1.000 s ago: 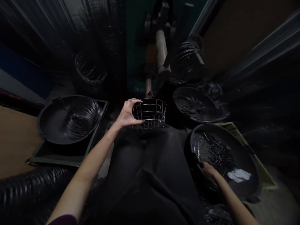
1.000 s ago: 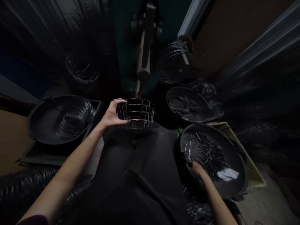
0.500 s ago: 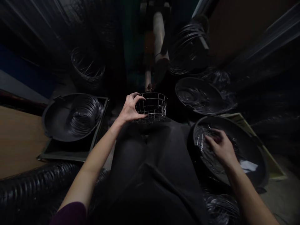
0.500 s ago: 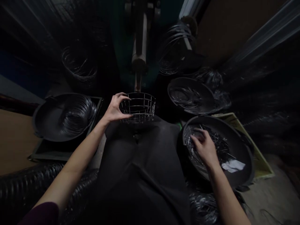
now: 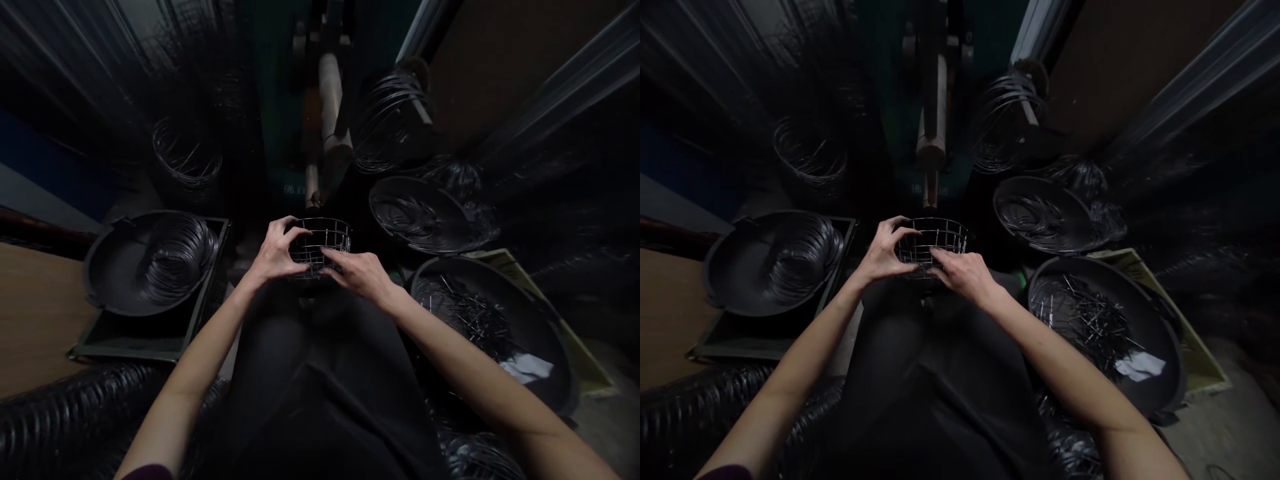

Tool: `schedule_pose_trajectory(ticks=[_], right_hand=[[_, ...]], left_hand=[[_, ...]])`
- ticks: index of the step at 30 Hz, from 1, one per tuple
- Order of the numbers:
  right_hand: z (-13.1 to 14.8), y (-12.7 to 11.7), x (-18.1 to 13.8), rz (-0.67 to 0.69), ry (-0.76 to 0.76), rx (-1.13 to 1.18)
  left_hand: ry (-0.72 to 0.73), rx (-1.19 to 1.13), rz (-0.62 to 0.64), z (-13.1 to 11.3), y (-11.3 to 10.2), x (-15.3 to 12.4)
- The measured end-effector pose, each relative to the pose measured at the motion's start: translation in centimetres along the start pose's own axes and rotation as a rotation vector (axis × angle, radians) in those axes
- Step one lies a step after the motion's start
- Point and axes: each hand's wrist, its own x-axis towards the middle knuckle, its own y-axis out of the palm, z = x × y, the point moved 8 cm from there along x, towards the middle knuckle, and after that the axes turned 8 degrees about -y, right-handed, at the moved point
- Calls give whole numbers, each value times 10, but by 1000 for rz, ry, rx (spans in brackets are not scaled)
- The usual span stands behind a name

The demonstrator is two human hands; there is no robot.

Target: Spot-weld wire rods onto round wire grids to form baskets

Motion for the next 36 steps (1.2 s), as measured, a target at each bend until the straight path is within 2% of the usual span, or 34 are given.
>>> schedule_pose_trajectory(ticks=[5, 10, 19, 29, 36], right_hand=[[8, -4, 6, -55, -108, -181], [2, -14, 14, -146, -179, -224], [-4, -24, 25, -170, -220, -255], [-10, -24, 36, -55, -79, -196], [-22, -25, 28, -167, 70, -98]], left_hand=[[-102, -77, -37, 11, -1, 6], [-55, -90, -46, 10, -2, 22], [-28, -77, -35, 12, -8, 38], [-23, -64, 13, 15, -11, 53], [-66, -138, -71, 19, -20, 59]])
